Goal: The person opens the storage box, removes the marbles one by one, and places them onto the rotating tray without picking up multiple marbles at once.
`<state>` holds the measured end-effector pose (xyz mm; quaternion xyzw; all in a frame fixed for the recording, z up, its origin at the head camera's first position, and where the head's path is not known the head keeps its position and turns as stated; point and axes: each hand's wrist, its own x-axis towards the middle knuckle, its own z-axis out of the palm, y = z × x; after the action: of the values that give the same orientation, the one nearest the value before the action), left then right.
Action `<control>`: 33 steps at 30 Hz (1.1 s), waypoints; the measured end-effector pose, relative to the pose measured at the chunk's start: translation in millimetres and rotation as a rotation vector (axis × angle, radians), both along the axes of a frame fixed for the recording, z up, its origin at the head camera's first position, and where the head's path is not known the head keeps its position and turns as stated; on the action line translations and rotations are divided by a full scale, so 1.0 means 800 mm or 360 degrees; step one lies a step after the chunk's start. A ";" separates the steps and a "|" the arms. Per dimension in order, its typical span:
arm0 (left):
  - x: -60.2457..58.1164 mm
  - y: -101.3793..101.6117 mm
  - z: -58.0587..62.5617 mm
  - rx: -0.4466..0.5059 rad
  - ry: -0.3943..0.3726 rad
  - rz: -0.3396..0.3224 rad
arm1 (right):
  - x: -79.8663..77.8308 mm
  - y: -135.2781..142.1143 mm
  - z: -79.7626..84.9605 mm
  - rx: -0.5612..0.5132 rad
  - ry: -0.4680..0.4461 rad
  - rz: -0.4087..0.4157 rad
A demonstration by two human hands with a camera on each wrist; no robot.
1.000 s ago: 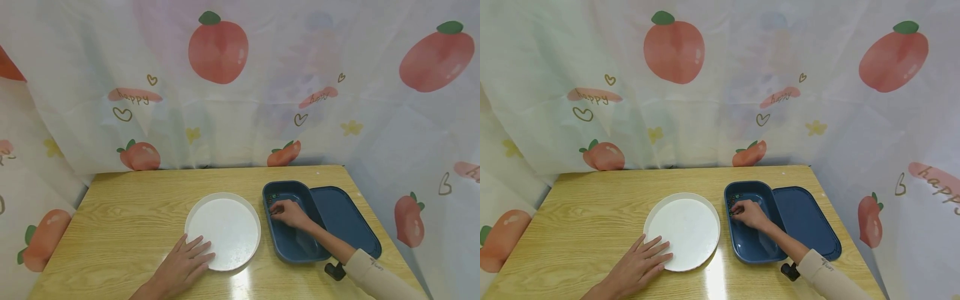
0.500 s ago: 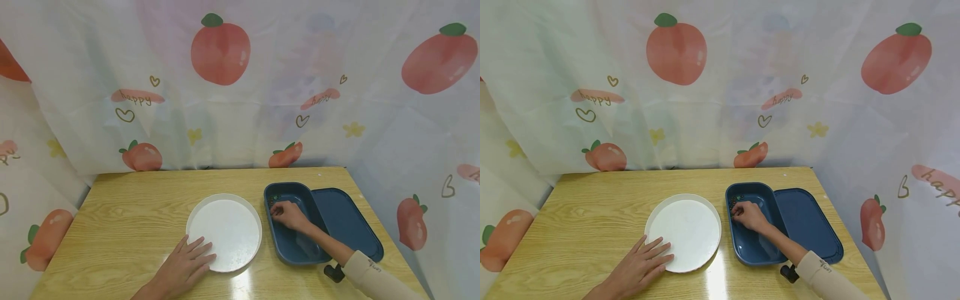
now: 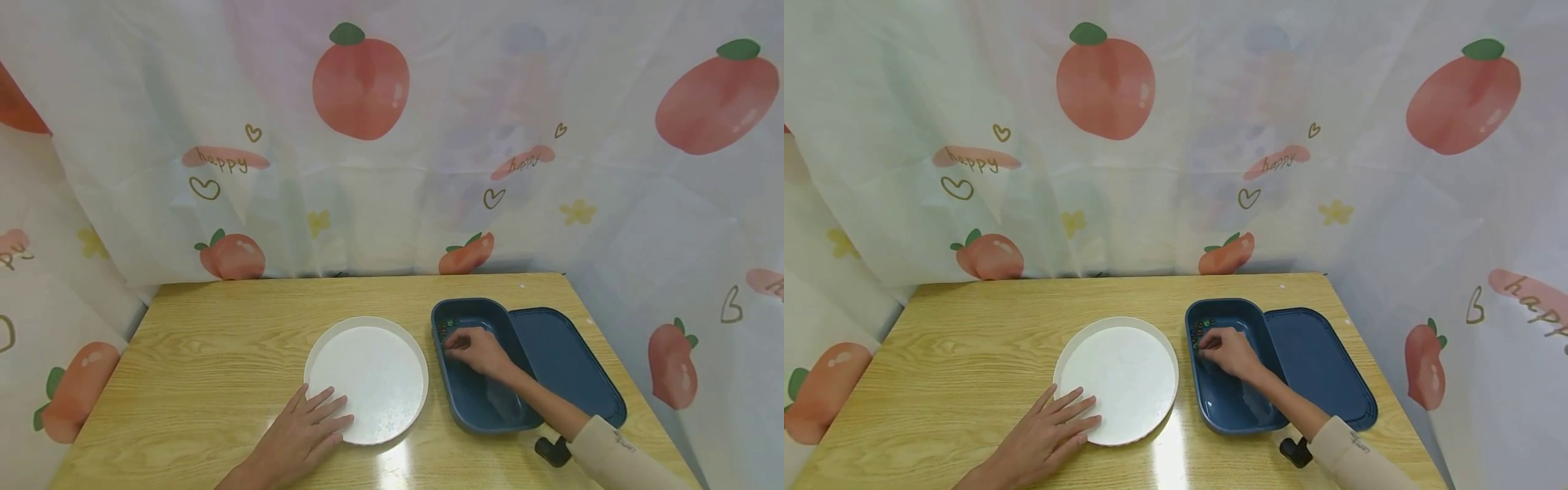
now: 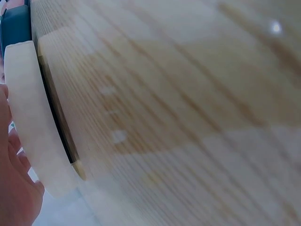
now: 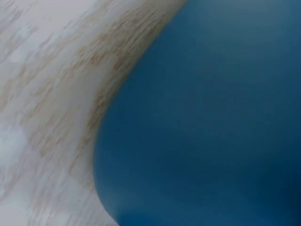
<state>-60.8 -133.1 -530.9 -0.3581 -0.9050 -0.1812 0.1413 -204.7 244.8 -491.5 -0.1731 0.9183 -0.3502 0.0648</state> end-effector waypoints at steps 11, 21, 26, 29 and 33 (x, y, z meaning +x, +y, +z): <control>0.000 0.000 0.000 -0.0003 -0.0015 0.0003 | 0.004 0.003 0.027 -0.0153 0.0032 -0.0050; -0.001 0.001 -0.002 0.0004 -0.0008 0.0016 | 0.005 -0.009 0.056 -0.0315 0.0024 -0.0051; -0.001 0.001 -0.002 0.0000 -0.0020 0.0022 | 0.007 -0.022 0.070 -0.0401 -0.0011 -0.0025; -0.001 0.001 -0.002 -0.0003 -0.0020 0.0024 | 0.009 -0.031 0.074 -0.0429 -0.0030 -0.0021; -0.001 0.001 -0.002 0.0005 -0.0003 0.0009 | 0.012 -0.043 0.077 -0.0463 -0.0056 -0.0022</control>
<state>-61.5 -132.5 -532.5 -0.3550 -0.9058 -0.1826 0.1417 -195.4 210.6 -430.0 -0.1681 0.8577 -0.4831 0.0525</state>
